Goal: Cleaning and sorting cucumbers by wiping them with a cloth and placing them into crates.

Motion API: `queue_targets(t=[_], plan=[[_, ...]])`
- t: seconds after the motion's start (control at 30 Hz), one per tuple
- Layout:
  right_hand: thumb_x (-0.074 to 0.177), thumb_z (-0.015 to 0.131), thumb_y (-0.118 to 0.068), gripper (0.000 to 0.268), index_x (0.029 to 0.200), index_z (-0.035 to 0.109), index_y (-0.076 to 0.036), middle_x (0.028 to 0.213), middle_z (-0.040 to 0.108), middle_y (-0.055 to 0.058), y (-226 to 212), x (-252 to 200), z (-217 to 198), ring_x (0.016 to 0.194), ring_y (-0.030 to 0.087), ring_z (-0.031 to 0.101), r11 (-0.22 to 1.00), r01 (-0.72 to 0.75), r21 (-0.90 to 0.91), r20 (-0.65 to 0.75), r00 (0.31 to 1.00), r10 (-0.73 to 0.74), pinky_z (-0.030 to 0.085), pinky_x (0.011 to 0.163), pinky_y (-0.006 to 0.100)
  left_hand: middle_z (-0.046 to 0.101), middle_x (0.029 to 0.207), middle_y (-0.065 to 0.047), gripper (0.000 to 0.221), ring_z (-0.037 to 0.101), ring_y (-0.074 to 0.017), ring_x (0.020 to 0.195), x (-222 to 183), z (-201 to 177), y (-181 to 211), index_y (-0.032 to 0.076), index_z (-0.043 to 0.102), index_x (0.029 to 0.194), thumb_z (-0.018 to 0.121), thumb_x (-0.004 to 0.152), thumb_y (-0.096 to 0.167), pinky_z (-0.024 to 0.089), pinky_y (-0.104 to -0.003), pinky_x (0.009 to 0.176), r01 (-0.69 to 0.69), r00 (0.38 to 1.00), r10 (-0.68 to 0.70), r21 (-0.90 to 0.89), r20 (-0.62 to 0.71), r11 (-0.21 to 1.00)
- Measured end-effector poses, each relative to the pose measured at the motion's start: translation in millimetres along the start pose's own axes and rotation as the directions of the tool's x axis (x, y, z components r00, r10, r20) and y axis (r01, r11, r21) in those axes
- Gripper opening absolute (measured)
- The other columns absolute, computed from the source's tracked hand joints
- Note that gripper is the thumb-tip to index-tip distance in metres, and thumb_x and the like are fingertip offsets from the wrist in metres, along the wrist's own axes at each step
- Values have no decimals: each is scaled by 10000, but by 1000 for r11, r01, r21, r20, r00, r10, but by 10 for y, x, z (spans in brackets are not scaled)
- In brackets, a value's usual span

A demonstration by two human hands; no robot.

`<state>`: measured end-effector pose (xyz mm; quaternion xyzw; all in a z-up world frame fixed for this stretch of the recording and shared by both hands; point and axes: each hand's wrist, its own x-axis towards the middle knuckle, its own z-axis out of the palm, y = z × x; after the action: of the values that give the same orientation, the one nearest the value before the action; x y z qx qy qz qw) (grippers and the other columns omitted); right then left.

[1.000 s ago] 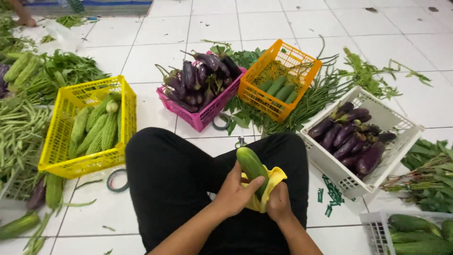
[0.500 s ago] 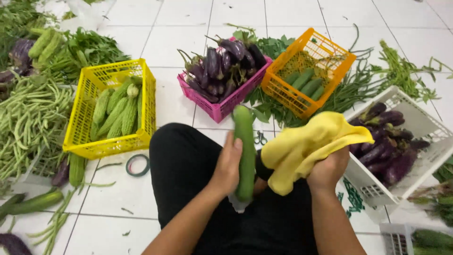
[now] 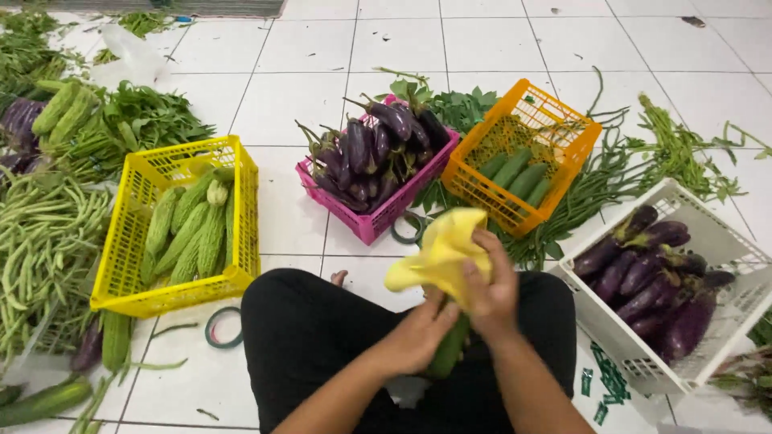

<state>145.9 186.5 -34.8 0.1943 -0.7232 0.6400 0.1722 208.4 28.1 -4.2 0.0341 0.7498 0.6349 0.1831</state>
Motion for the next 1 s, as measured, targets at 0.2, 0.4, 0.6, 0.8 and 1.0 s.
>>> queue_targets(t=[0.2, 0.4, 0.6, 0.8, 1.0], plan=[[916, 640, -666, 775, 982, 741, 99, 819, 722, 88, 1125, 187, -666, 677, 140, 582, 875, -322, 363, 352, 916, 191, 463, 618, 251, 642, 841, -112, 485, 588, -169, 601, 136, -194, -153, 39, 488, 1405, 530, 1047, 363, 478, -281, 510, 216, 944, -95, -373, 317, 902], [934, 680, -569, 619, 562, 372, -182, 483, 374, -2, 548, 632, -186, 410, 164, 280, 150, -369, 917, 389, 911, -136, 239, 397, 318, 614, 781, -58, 300, 555, -125, 608, 506, -522, -156, 35, 595, 1114, 667, 1001, 304, 475, -230, 486, 356, 721, -16, -350, 693, 867], [1135, 374, -547, 625, 810, 607, -66, 953, 613, 144, 1292, 337, -494, 818, 276, 567, 118, -279, 953, 249, 943, 219, 468, 796, 402, 585, 1414, -208, 792, 599, -292, 1199, 925, -580, -121, -7, 455, 1455, 605, 852, 484, 461, -381, 1036, -151, 872, 64, 143, 485, 978], [991, 451, -678, 639, 729, 501, -97, 785, 575, 73, 1124, 535, -303, 726, 181, 492, 188, -143, 972, 76, 943, 323, 423, 712, 312, 660, 1273, -119, 587, 655, -258, 1054, 1258, -696, -74, 93, 502, 1403, 624, 881, 333, 503, -351, 913, -45, 930, -37, 215, 365, 975], [1043, 347, -578, 537, 1135, 512, -75, 934, 595, 16, 1355, 595, 63, 665, 23, 561, 925, -237, 296, -305, 895, 327, 447, 544, 111, 526, 1352, -273, 785, 551, -409, 1181, 1470, -886, -298, 112, 199, 1552, 608, 892, 233, 456, -543, 1025, 13, 940, -1, -32, 342, 999]])
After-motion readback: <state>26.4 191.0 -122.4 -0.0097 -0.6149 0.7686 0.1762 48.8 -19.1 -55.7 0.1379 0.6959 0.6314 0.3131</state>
